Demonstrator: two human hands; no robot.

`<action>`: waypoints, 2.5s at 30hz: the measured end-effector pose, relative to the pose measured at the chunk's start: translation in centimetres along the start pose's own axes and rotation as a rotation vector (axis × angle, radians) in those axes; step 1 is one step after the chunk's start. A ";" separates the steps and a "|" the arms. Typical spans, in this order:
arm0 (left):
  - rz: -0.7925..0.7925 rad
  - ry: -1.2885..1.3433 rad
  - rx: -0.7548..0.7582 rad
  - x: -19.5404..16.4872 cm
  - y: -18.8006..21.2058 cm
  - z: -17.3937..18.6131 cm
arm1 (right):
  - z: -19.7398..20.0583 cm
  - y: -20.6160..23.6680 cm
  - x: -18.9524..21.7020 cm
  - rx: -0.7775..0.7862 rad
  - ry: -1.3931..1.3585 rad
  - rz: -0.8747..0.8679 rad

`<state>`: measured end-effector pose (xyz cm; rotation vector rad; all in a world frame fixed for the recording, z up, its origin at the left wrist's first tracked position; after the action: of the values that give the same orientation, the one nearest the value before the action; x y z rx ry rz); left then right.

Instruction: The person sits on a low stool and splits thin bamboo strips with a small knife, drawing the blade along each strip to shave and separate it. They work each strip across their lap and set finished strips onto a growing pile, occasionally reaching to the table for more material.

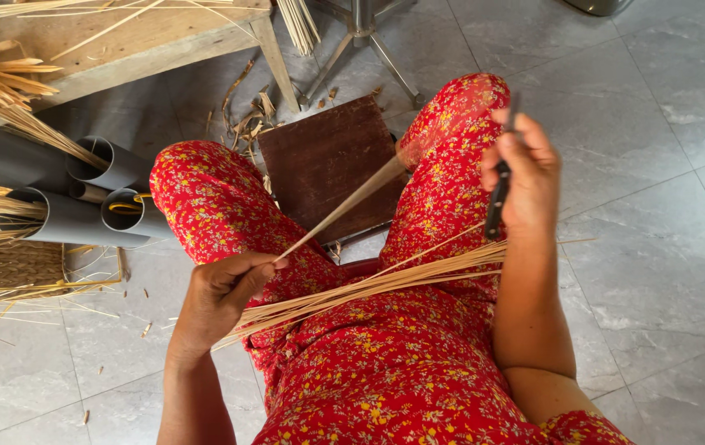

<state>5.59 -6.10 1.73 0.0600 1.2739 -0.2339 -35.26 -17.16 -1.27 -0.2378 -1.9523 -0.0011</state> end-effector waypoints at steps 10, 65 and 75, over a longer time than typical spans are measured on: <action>0.126 -0.046 -0.088 0.3 -2.2 -2.4 | -8.8 5.1 -0.5 0.512 0.183 -0.142; 0.088 -0.141 -0.030 -1.4 -2.7 -2.2 | -7.3 2.1 -2.4 0.319 0.136 -0.121; 0.050 -0.193 -0.199 -0.2 -1.3 2.0 | 1.2 -0.3 1.5 -0.016 -0.070 -0.003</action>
<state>7.17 -7.66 2.66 -0.0990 1.0961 -0.0674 -36.95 -17.05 -0.35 -0.2484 -2.0227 -0.0098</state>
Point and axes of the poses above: each hand's wrist, its own y-axis away from the middle knuckle, its own z-axis out of the back of the hand, x = y × z, the point moved 8 cm from there along -y, towards the middle knuckle
